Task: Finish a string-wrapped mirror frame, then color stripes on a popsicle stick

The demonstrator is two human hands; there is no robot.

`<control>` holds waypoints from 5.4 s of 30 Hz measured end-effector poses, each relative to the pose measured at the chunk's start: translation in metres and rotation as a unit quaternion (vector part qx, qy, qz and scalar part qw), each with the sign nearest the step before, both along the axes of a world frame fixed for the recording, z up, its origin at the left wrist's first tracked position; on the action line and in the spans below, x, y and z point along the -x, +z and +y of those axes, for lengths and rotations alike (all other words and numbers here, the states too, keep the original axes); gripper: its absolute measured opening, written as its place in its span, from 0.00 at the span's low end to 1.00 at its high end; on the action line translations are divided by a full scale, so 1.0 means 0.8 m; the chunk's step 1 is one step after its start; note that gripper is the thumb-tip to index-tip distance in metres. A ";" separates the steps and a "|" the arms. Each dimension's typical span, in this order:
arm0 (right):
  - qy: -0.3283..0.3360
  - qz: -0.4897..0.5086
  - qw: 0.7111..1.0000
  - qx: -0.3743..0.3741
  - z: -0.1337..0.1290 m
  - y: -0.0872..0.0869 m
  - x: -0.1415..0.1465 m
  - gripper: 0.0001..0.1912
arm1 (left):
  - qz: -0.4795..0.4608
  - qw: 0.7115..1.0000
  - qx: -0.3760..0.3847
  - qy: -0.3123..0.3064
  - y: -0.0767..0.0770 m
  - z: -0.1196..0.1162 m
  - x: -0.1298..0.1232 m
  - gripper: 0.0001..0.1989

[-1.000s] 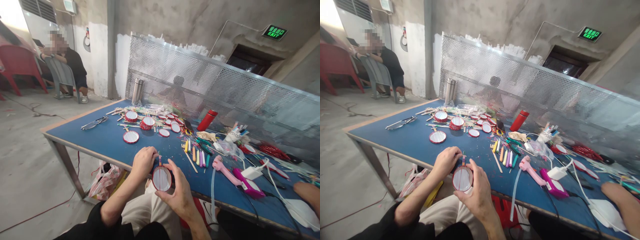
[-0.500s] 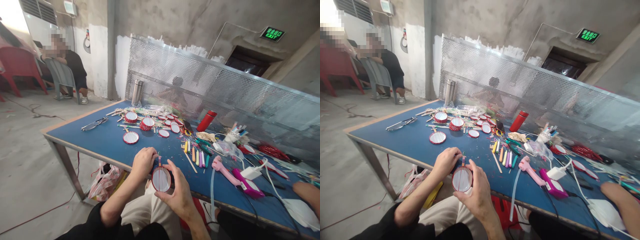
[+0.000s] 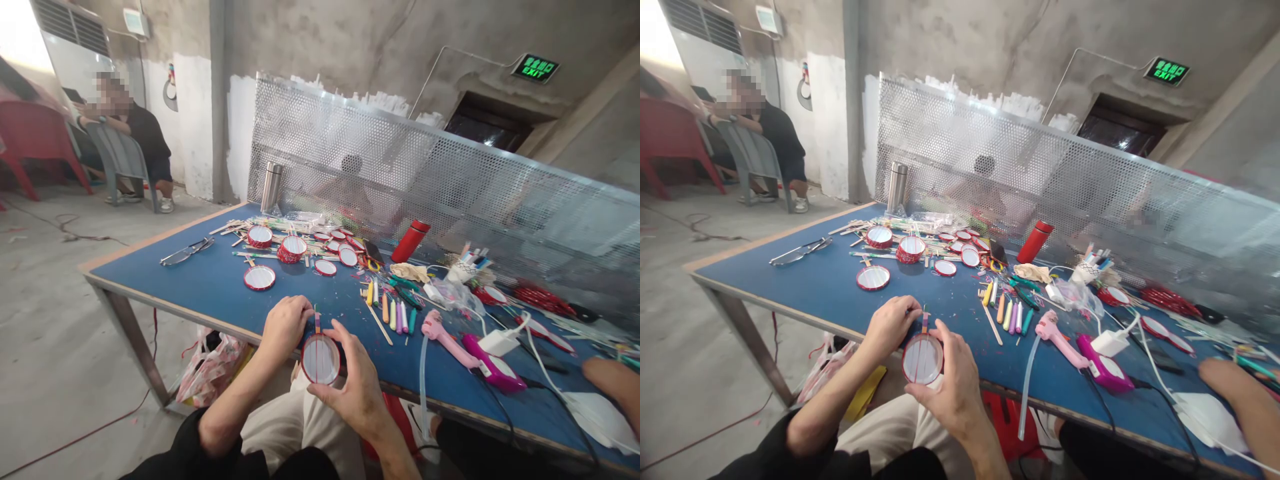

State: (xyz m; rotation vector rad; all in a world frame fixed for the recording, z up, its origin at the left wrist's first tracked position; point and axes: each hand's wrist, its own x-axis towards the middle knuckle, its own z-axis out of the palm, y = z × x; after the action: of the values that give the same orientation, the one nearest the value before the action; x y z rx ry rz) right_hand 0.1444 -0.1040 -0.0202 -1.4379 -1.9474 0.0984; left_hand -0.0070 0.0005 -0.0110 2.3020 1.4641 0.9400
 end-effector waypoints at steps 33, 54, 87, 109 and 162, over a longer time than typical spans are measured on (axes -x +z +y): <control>0.010 -0.006 1.000 -0.020 0.000 0.003 0.003 0.54 | -0.029 0.999 0.041 -0.002 0.005 0.001 0.003 0.06; 0.006 -0.022 0.999 -0.027 0.000 0.004 0.004 0.54 | -0.034 0.998 0.055 -0.006 0.003 0.003 0.003 0.06; 0.010 -0.025 0.999 -0.042 0.000 0.005 0.006 0.56 | -0.040 0.998 0.051 -0.006 0.006 0.000 0.003 0.08; 0.007 -0.023 0.999 -0.048 0.000 0.006 0.007 0.53 | -0.026 0.998 0.056 -0.006 0.007 0.001 0.003 0.08; 0.013 -0.027 0.999 -0.026 -0.001 0.003 0.005 0.52 | -0.062 0.996 0.062 -0.022 0.007 0.004 0.006 0.07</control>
State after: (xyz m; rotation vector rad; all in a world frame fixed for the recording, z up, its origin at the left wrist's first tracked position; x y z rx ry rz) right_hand 0.1404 -0.1051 -0.0175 -1.3948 -1.9976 0.0219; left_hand -0.0117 0.0033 -0.0058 2.1394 1.3747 0.9328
